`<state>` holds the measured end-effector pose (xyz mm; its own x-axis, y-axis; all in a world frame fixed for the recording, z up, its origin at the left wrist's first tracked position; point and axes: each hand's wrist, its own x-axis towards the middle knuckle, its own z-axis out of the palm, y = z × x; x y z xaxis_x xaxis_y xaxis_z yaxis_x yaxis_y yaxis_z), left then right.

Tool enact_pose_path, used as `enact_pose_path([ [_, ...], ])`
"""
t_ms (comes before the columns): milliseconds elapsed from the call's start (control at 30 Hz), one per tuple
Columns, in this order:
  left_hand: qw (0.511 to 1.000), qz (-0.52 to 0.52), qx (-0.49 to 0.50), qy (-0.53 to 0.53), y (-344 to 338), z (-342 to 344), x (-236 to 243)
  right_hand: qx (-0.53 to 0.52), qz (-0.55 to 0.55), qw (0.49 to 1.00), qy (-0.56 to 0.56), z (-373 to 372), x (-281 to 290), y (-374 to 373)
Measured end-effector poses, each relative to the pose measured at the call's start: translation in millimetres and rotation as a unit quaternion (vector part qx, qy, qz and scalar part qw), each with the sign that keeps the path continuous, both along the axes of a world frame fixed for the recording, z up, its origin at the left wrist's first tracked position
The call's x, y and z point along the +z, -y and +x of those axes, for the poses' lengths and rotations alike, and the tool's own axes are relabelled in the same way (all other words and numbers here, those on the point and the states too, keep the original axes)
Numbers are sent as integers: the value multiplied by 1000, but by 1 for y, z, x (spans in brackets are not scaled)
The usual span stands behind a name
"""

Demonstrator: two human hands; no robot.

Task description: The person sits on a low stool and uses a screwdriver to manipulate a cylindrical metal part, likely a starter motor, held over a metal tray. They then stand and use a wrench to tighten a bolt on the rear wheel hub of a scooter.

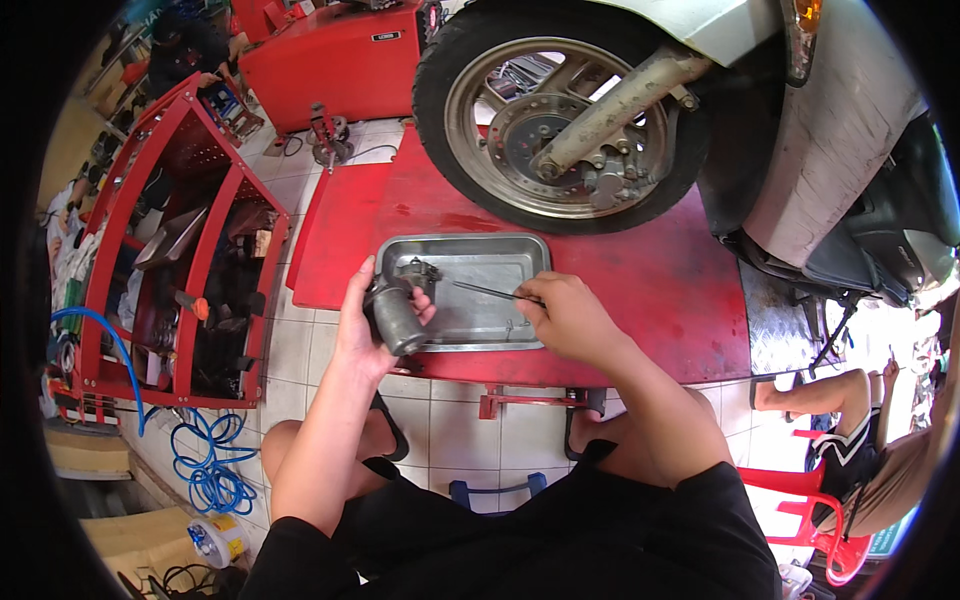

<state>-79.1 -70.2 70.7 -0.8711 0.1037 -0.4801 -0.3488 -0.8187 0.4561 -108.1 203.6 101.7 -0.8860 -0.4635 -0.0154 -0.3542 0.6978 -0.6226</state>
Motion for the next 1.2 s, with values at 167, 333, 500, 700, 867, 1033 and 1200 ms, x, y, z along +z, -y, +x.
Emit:
enact_pose_path([
  [167, 995, 57, -67, -43, -11, 8, 7, -21, -232, 960, 155, 22, -8, 32],
  [333, 976, -169, -93, -97, -24, 16, 12, -50, -326, 908, 258, 25, 12, 31],
  [500, 941, -293, -56, -159, -27, 20, 1, -3, -449, 837, 313, 15, 27, 16],
  [700, 949, -286, -44, -124, -26, 18, 4, 20, -565, 704, 431, 20, 38, 15],
  [867, 957, -273, -49, -84, -26, 20, 6, 24, -371, 912, 176, 33, 41, 19],
  [1033, 946, -308, -37, -91, -26, 20, 5, 79, -293, 952, -43, 45, 51, 24],
  [1200, 923, -364, -15, -127, -26, 21, -1, 102, -322, 937, -83, 46, 49, 28],
])
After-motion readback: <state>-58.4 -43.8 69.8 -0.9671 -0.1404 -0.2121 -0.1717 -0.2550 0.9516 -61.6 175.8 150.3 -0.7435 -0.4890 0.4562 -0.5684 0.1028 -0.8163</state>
